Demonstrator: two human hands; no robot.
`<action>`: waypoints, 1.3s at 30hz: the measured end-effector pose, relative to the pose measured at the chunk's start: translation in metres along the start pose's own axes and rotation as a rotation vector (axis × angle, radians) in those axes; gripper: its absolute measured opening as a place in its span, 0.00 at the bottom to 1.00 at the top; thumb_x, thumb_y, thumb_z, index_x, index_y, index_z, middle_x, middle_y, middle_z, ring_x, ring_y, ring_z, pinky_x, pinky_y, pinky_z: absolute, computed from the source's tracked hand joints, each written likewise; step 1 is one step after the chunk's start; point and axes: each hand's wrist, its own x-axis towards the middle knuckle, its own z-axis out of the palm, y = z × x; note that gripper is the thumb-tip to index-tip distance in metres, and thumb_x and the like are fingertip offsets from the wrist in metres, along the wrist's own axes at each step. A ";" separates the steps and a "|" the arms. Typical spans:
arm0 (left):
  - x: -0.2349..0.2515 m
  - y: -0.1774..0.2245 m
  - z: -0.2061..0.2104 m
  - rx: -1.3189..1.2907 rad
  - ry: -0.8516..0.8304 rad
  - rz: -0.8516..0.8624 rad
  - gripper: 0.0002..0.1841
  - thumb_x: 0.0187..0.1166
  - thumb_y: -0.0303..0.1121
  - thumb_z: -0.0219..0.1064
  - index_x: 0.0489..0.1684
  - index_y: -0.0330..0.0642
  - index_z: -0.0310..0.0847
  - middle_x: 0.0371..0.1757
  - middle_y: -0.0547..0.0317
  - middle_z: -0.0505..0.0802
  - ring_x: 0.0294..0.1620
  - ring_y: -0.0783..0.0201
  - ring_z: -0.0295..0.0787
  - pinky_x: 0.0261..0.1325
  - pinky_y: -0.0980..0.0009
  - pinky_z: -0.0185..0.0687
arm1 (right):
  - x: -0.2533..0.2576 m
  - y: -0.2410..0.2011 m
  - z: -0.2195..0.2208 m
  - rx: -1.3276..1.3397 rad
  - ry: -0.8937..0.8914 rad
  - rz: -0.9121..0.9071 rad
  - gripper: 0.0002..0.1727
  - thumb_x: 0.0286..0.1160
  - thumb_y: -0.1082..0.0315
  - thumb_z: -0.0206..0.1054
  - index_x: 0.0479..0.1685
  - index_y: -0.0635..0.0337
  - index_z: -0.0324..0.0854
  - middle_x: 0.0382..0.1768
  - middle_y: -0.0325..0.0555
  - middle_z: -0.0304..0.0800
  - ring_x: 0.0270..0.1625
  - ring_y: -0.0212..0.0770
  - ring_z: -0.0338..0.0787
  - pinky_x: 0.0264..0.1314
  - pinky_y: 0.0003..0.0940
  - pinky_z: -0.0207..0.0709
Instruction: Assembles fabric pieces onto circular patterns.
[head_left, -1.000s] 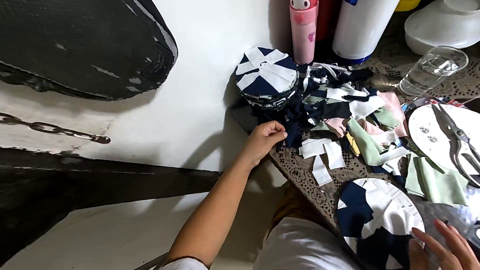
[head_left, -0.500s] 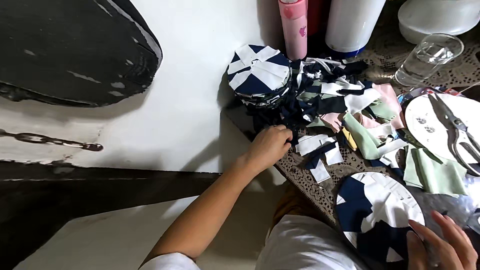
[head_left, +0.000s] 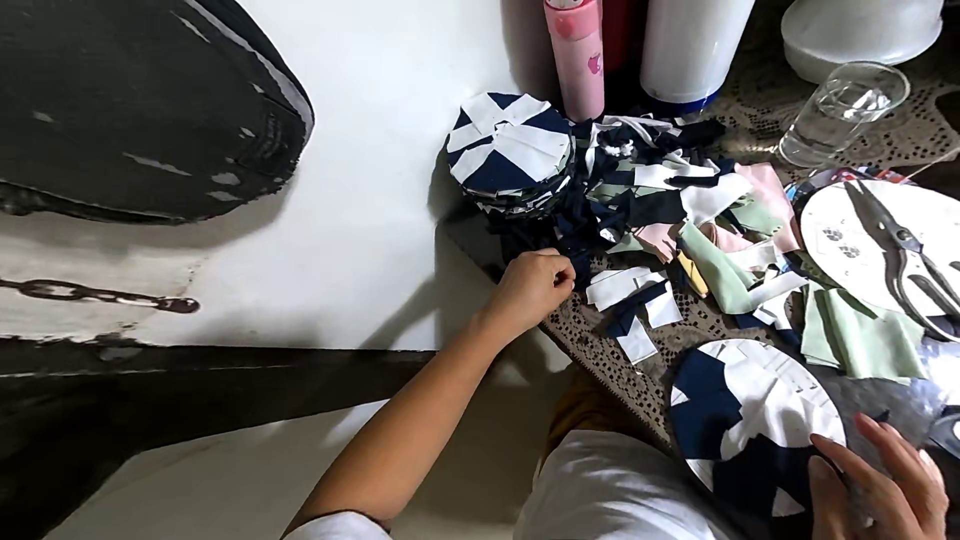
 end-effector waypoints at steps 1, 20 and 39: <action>0.001 0.002 -0.001 0.007 -0.025 -0.022 0.03 0.75 0.24 0.72 0.37 0.34 0.91 0.43 0.48 0.92 0.42 0.54 0.90 0.49 0.55 0.87 | 0.001 -0.001 0.001 -0.001 0.000 -0.005 0.09 0.85 0.65 0.61 0.47 0.60 0.84 0.72 0.55 0.80 0.89 0.41 0.62 0.94 0.36 0.46; 0.065 0.021 -0.006 0.192 0.153 -0.192 0.15 0.85 0.35 0.64 0.57 0.31 0.86 0.60 0.37 0.90 0.65 0.37 0.86 0.64 0.38 0.78 | 0.043 -0.054 0.055 0.024 -0.150 -0.294 0.09 0.87 0.58 0.57 0.48 0.42 0.85 0.67 0.42 0.87 0.81 0.48 0.73 0.82 0.46 0.62; 0.005 0.046 -0.019 -0.913 -0.079 -0.138 0.08 0.84 0.24 0.62 0.55 0.39 0.80 0.35 0.63 0.92 0.32 0.74 0.89 0.37 0.76 0.87 | 0.027 -0.044 0.057 0.067 -0.180 -0.248 0.12 0.87 0.60 0.56 0.46 0.45 0.87 0.60 0.42 0.91 0.75 0.46 0.79 0.79 0.42 0.65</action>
